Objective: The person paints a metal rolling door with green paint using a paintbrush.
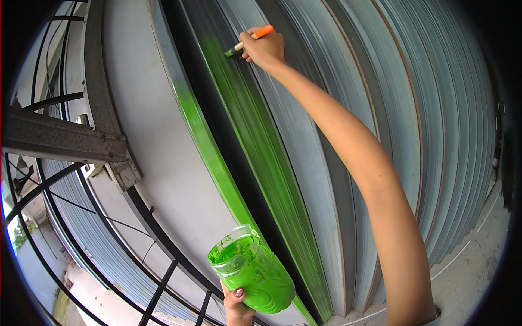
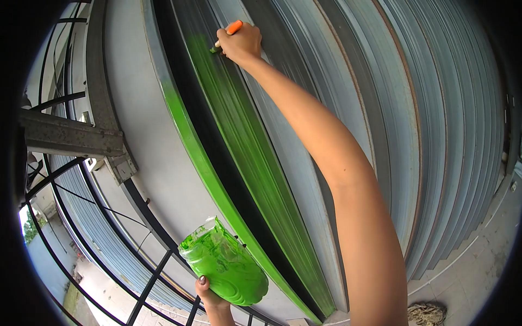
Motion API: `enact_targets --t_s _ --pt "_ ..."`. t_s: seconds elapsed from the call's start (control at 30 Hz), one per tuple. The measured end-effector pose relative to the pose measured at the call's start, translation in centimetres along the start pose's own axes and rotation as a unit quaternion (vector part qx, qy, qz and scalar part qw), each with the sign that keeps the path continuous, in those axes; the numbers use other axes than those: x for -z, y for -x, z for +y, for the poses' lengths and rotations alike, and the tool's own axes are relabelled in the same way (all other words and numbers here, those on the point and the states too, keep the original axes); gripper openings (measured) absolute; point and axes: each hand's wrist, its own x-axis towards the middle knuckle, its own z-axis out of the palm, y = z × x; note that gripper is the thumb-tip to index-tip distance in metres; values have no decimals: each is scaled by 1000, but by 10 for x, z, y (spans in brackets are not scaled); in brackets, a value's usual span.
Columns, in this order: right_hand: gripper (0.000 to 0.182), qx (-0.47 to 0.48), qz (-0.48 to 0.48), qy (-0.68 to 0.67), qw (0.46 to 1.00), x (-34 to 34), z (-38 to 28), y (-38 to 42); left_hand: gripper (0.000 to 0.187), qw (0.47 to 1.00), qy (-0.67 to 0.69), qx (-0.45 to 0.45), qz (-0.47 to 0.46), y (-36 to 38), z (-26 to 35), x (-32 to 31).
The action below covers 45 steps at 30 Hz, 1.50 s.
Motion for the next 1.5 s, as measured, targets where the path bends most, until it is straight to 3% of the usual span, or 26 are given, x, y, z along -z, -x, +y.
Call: enact_targets --t_s 0.2,0.4,0.43,0.5,0.6,0.7,0.77,0.83,0.87,0.93,1.07,1.17,1.23,1.37,1.5 --pt "28 -130 -102 65 984 41 13 69 73 997 -58 -42 -15 5 3 8" --pt "16 -24 -131 94 987 85 35 219 77 997 -76 -27 -14 13 2 13" --pt "18 -57 -165 114 978 93 31 234 77 996 -81 -24 -18 14 2 13" --pt "24 -135 -208 149 957 100 13 234 78 995 -92 -19 -22 18 2 15" --pt "30 -55 -210 140 966 75 16 215 79 995 -101 -16 -10 20 3 19" --pt "35 11 -138 168 976 39 21 167 78 995 -99 -7 -18 20 4 19" --pt "26 -11 -48 39 998 31 3 148 78 995 -102 -8 -11 22 5 22" --pt "19 45 49 -53 996 25 4 140 79 994 -106 -9 -2 22 4 28" --pt "18 29 22 -46 998 25 8 148 80 994 -111 -8 4 23 4 32" --pt "17 -7 -26 -29 999 34 17 182 83 994 -110 -3 12 23 5 39" --pt "14 21 -49 21 998 63 28 270 89 990 -137 -7 23 21 9 41" --pt "7 22 -38 54 998 87 43 345 88 995 -98 -11 22 23 6 64" --pt "2 18 -43 65 997 104 48 397 78 1000 12 18 15 27 -4 97" --pt "3 -77 -84 150 982 147 44 500 84 999 -26 15 18 33 1 88" --pt "3 -200 -157 234 939 209 38 619 89 998 -5 52 -32 53 1 160"
